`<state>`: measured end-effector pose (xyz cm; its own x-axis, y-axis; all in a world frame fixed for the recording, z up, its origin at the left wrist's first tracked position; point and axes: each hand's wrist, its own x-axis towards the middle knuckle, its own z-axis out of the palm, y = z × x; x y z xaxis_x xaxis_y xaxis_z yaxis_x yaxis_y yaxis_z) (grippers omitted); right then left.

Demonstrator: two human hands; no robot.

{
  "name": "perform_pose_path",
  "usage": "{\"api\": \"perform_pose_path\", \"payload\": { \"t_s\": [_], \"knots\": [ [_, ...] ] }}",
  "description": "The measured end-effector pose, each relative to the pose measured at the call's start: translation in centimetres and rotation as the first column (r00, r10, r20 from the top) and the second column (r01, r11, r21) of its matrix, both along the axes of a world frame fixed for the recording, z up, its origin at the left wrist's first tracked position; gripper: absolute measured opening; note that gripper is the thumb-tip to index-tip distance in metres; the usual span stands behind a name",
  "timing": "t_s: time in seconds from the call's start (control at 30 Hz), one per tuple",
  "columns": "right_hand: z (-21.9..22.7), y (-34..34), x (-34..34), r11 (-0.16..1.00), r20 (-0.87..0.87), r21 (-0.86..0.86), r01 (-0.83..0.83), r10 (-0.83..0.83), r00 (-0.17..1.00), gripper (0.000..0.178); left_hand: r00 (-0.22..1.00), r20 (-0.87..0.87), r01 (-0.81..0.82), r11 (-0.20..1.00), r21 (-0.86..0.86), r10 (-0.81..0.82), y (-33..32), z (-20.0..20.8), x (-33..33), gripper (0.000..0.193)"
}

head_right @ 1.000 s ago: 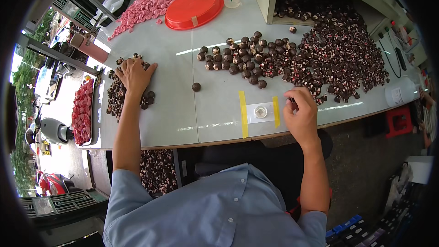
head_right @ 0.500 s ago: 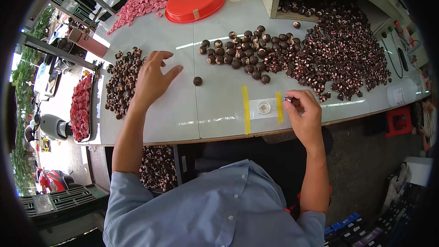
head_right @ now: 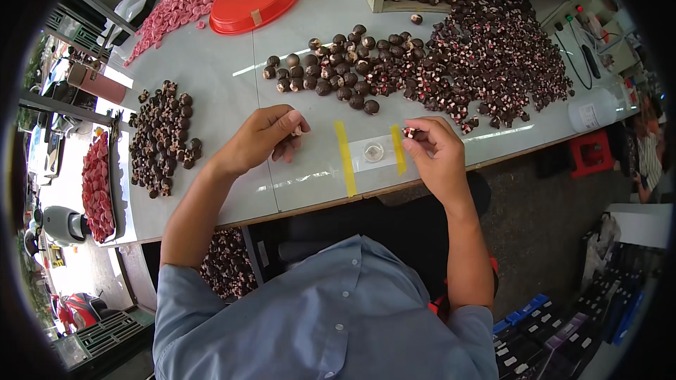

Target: The person assembles small industrial components by hand, joining plastic components and metal parts together at a factory workstation.

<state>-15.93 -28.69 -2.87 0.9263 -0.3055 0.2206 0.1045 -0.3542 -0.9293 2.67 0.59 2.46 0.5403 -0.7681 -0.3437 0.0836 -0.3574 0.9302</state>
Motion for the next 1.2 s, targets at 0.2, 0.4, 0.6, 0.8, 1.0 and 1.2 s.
{"api": "perform_pose_path", "payload": {
  "t_s": [0.2, 0.4, 0.6, 0.8, 1.0, 1.2],
  "knots": [
    [0.6, -0.1, -0.4, 1.000, -0.068, 0.028, -0.012, 0.013, 0.998, 0.029, 0.990, -0.140, -0.014, 0.992, -0.127, -0.004, -0.4, -2.1, -1.0, 0.043],
    [4.4, 1.8, -0.1, 0.951, -0.035, -0.292, -0.098, 0.092, 0.995, 0.031, 0.980, -0.201, -0.018, 0.991, -0.134, -0.010, 0.0, -1.5, -1.3, 0.035],
    [5.7, 2.9, 1.1, 0.789, -0.027, -0.581, -0.198, 0.225, 0.974, 0.036, 0.990, -0.143, -0.029, 0.992, -0.124, 0.011, 0.2, -1.7, -1.2, 0.035],
    [6.9, 3.6, 1.6, 0.586, -0.097, -0.777, -0.229, 0.249, 0.964, 0.035, 0.999, 0.000, 0.042, 0.988, -0.149, -0.043, 0.8, -1.8, -2.2, 0.032],
    [7.0, 3.8, 1.8, 0.497, -0.144, -0.830, -0.254, 0.249, 0.958, 0.033, 0.988, 0.145, 0.072, 0.992, -0.101, -0.057, 0.6, -1.5, -2.8, 0.031],
    [7.1, 4.1, 2.1, 0.462, -0.149, -0.850, -0.254, 0.251, 0.956, 0.031, 0.938, 0.343, 0.107, 0.980, -0.170, -0.043, 0.8, -2.8, -3.3, 0.029]
  ]
}}
